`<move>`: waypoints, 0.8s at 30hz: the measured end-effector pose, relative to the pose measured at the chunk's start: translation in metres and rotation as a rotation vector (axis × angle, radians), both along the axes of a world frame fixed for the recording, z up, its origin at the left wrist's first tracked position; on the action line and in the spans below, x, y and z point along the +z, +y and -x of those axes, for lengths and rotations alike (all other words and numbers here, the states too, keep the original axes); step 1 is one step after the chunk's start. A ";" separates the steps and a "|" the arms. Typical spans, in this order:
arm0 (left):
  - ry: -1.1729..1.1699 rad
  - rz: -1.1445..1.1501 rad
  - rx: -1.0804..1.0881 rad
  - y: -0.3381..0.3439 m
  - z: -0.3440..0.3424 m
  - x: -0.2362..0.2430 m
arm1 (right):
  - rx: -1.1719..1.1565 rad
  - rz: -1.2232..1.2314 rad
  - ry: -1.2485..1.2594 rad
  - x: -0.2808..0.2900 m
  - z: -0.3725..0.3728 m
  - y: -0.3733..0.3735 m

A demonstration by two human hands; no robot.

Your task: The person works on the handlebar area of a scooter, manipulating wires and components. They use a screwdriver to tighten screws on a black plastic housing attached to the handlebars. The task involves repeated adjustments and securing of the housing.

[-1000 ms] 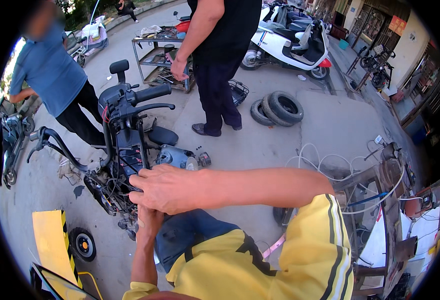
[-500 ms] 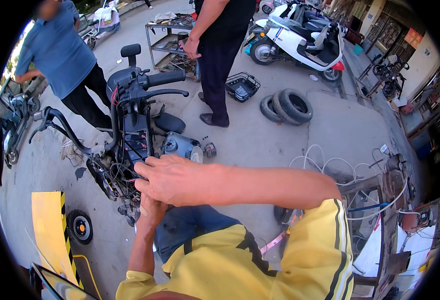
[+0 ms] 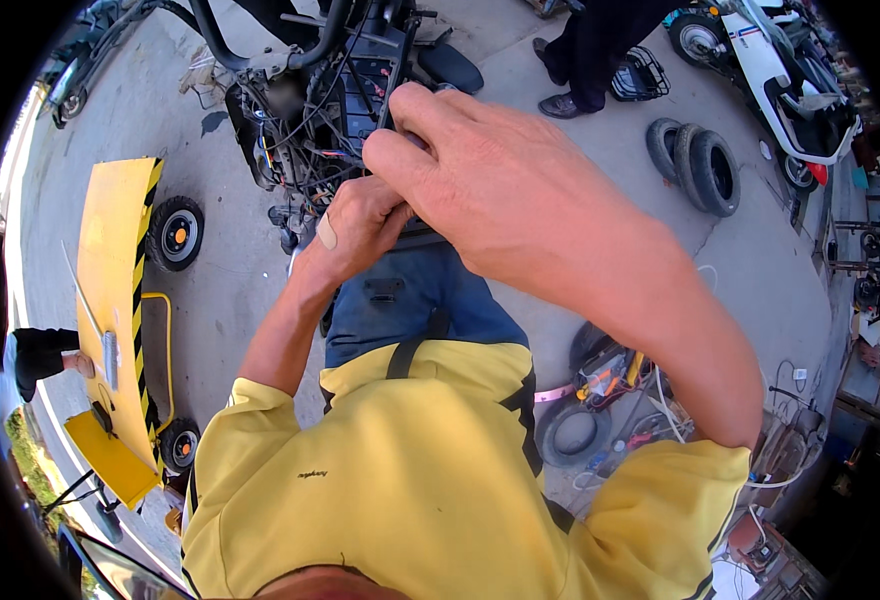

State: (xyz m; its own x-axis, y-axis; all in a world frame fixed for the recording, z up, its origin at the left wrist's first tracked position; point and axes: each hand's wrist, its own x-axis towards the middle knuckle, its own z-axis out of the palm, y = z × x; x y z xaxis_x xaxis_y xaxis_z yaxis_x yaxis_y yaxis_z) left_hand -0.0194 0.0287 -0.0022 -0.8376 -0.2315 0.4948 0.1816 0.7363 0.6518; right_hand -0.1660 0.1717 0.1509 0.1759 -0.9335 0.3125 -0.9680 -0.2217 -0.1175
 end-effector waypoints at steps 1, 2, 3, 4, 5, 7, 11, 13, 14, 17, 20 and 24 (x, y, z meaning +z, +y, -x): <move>-0.003 0.027 0.007 -0.002 -0.001 -0.001 | -0.020 0.011 -0.026 0.000 -0.003 0.000; -0.020 0.042 0.011 -0.003 -0.002 -0.003 | -0.043 0.021 -0.051 -0.001 -0.005 0.000; -0.035 0.061 0.013 -0.005 0.000 -0.005 | -0.055 0.003 -0.031 -0.003 -0.004 -0.001; -0.050 0.080 0.013 -0.006 -0.001 -0.006 | -0.067 -0.015 -0.010 -0.005 -0.002 -0.001; -0.057 0.076 0.017 -0.006 -0.002 -0.005 | -0.080 -0.032 0.010 -0.007 -0.001 -0.002; -0.067 0.061 0.018 -0.006 -0.005 -0.004 | -0.048 -0.032 -0.029 -0.007 -0.001 -0.002; -0.115 -0.023 0.143 -0.014 -0.022 -0.018 | -0.083 -0.062 -0.121 -0.007 0.004 0.005; -0.089 0.089 0.197 -0.017 -0.033 -0.023 | -0.119 -0.061 -0.194 -0.008 0.008 0.009; -0.076 0.145 0.223 -0.017 -0.038 -0.026 | -0.138 -0.060 -0.230 -0.009 0.011 0.011; -0.129 0.145 0.227 -0.009 -0.047 -0.036 | -0.147 -0.026 -0.269 -0.007 0.016 0.015; -0.099 0.168 0.216 -0.002 -0.042 -0.048 | -0.185 -0.043 -0.328 -0.003 0.018 0.017; -0.030 0.213 0.211 0.010 -0.028 -0.056 | -0.244 -0.008 -0.401 -0.002 0.021 0.026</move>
State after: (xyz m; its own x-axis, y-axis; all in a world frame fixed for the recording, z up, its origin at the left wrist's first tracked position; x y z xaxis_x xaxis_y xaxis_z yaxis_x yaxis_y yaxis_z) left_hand 0.0085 0.0387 -0.0583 -0.7968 -0.2956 0.5270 -0.0067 0.8764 0.4815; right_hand -0.1870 0.1974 0.1490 -0.1820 -0.9353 0.3036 -0.8696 0.0090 -0.4936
